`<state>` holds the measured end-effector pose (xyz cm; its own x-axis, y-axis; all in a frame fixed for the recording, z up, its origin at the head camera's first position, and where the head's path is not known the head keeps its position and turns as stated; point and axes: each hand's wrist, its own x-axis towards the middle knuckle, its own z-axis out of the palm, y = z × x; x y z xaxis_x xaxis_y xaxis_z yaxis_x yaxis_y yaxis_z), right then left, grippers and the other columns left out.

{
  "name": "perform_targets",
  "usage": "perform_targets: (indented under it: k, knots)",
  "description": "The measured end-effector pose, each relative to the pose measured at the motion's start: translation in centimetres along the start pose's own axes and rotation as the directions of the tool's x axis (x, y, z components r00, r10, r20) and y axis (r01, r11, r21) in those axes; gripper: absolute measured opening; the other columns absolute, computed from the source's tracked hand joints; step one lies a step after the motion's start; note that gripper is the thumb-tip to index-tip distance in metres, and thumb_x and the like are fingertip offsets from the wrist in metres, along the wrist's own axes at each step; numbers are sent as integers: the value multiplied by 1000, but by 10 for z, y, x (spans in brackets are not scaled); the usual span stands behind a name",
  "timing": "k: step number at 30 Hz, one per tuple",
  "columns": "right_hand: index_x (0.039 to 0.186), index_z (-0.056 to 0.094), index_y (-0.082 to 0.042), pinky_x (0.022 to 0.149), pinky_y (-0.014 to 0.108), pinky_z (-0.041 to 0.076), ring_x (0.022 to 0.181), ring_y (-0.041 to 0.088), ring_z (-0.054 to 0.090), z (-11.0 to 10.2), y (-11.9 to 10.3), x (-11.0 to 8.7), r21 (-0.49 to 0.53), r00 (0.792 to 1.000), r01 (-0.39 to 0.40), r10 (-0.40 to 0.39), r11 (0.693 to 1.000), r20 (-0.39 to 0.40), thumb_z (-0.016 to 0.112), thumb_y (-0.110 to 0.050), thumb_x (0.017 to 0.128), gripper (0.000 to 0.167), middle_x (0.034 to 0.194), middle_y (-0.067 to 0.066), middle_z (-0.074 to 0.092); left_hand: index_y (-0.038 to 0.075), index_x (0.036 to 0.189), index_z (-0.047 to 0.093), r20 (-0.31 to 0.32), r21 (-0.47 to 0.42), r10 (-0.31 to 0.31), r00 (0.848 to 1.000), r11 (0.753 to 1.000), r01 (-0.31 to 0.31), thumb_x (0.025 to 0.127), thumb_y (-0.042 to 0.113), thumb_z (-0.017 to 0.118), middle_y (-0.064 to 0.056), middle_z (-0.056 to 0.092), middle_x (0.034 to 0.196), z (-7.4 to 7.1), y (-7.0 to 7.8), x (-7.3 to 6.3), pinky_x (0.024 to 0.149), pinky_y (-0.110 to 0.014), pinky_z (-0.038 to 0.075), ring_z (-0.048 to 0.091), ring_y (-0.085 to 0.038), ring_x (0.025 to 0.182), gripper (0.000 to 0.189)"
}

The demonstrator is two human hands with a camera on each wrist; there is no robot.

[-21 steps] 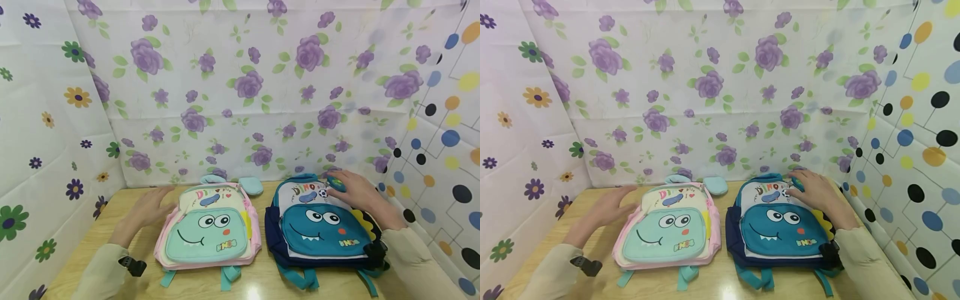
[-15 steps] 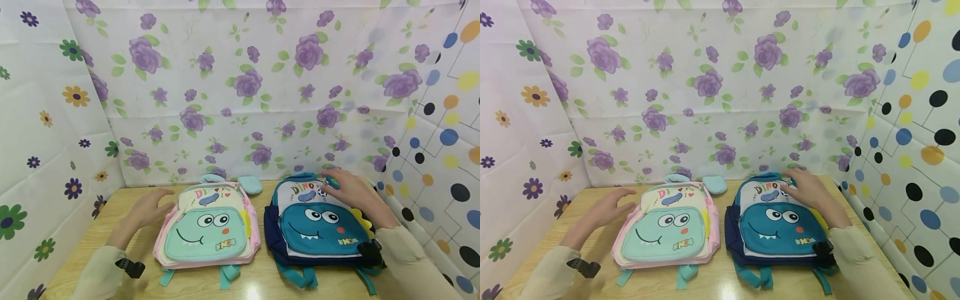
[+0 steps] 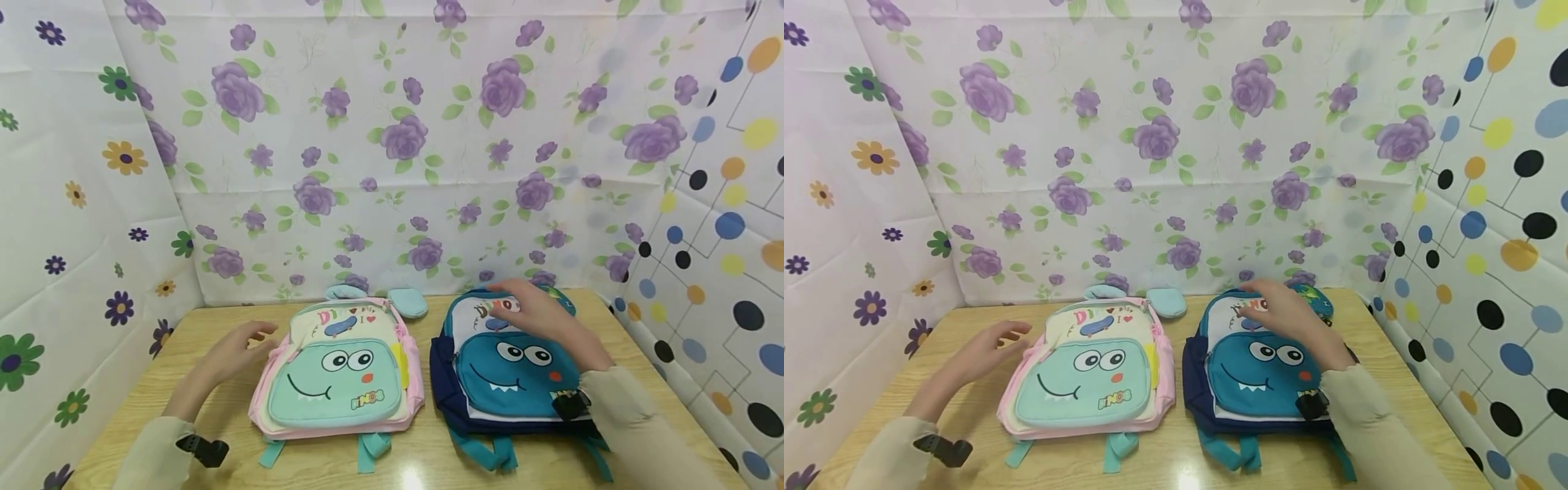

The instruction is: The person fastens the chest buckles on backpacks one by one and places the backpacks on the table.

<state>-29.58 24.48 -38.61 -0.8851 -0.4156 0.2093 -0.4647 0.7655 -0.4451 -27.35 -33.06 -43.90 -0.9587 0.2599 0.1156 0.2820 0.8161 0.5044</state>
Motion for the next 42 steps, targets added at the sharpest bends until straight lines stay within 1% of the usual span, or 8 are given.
perform_targets:
  k: [6,13,17,22,27,31,34,42]
  knots:
    - [143,52,-10,103,58,44,131,36,52,14,-9,6,30,1000,4,-4,1000,30,63,-39,97,55,141,14,57,4,137,54,-8,-30,5,1000,1000,-5,101,34,58,-19,60,135,4,-7,-7,98,-58,47,57,-40,120,47]
    - [143,53,-13,93,53,49,119,35,58,33,-24,12,67,998,-2,-2,998,55,63,-40,97,54,137,12,59,4,137,55,6,-31,-8,1000,999,8,101,32,59,-18,60,133,5,-11,-14,92,-54,51,59,-39,117,46]
    - [143,52,-14,96,53,48,124,37,55,42,-35,14,99,997,18,-25,995,67,63,-38,97,53,138,12,58,7,136,56,15,-20,-33,999,999,33,100,39,58,-16,61,132,4,-10,-14,84,-44,53,60,-32,111,48]
    - [143,52,-15,101,54,46,129,38,52,51,-49,19,162,995,18,-34,987,96,64,-38,97,53,140,11,57,6,135,57,24,-20,-51,998,998,51,100,40,58,-15,63,130,5,-10,-12,77,-34,49,59,-25,103,49]
    - [142,53,-14,99,51,48,124,35,55,63,-63,24,178,989,7,-33,984,142,64,-35,97,51,139,9,57,4,136,57,50,-27,-53,997,998,54,101,41,56,-16,63,128,8,-13,-11,76,-33,48,58,-23,100,51]
    - [139,55,-13,95,48,50,119,32,58,74,-69,27,172,987,23,-50,985,152,64,-34,97,48,137,10,59,4,135,57,48,-21,-48,998,999,49,101,42,56,-15,64,124,10,-14,-10,75,-33,48,58,-20,96,51]
    - [139,55,-13,96,47,51,119,32,60,81,-74,28,174,986,28,-56,984,160,65,-32,97,47,137,11,59,3,134,57,51,-12,-44,998,999,45,101,41,56,-15,65,122,10,-15,-11,75,-33,47,58,-19,94,50]
    - [139,55,-12,96,46,52,119,31,60,93,-90,32,210,982,-20,-20,977,190,67,-31,95,49,138,9,58,4,134,57,63,-22,-59,996,998,61,102,42,54,-15,65,122,12,-16,-13,72,-33,47,57,-18,91,50]
